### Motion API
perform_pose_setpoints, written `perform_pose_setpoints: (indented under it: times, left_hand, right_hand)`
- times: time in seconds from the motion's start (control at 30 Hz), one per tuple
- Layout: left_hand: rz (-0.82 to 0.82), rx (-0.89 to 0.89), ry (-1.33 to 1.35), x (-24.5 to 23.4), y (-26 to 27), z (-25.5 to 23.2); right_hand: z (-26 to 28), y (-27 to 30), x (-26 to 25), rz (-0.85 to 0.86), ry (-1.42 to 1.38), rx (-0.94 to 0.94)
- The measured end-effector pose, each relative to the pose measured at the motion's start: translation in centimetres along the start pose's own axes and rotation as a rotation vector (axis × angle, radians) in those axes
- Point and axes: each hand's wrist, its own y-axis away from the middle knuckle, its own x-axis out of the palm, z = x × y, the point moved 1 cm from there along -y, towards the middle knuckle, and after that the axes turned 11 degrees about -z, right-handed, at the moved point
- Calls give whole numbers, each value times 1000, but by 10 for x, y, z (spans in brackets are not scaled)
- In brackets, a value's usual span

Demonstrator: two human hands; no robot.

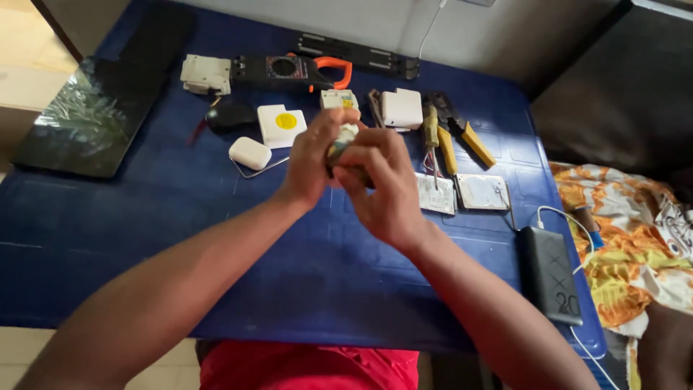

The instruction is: Wiring an electrical switch or socket component at a table.

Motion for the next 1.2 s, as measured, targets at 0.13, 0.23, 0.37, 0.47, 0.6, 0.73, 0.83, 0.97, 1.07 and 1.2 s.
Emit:
perform_pose_setpoints:
  times: [0.13, 0.23, 0.37, 0.47, 0.6, 0.73, 0.83, 0.97, 1.07, 1.2]
  left_hand:
    - [-63, 36, -185, 3, 5, 1]
    - [-11, 93, -235, 9, 3, -1]
    - [24, 165, -204, -1, -5, 3]
    - [25, 141, -127, -7, -9, 0]
    - [105, 68, -2, -5, -5, -5]
    - [120, 60, 1, -1, -4, -2]
    - [140, 27, 63, -3, -5, -3]
    - [155, 7, -92, -7, -5, -1]
    - [229, -1, -68, -8, -4, 7]
    - [275, 122, -242, -3, -1, 3]
  right_hand:
    - [-28, 2, -2, -45, 92, 168]
    - [-31, 3, -9, -30, 26, 260]
    - [-7, 6, -8, 7, -19, 109]
    - [-6, 7, -5, 38, -56, 19]
    - [-19, 4, -8, -24, 24, 176]
    - [-17, 6, -10, -24, 58, 225]
    - [-5, 10, -8, -41, 24, 101]
    - [-9, 14, -3, -2, -19, 32]
    - [-20, 16, -2, -44, 12, 126]
    - [-21, 4, -10, 12, 100, 224]
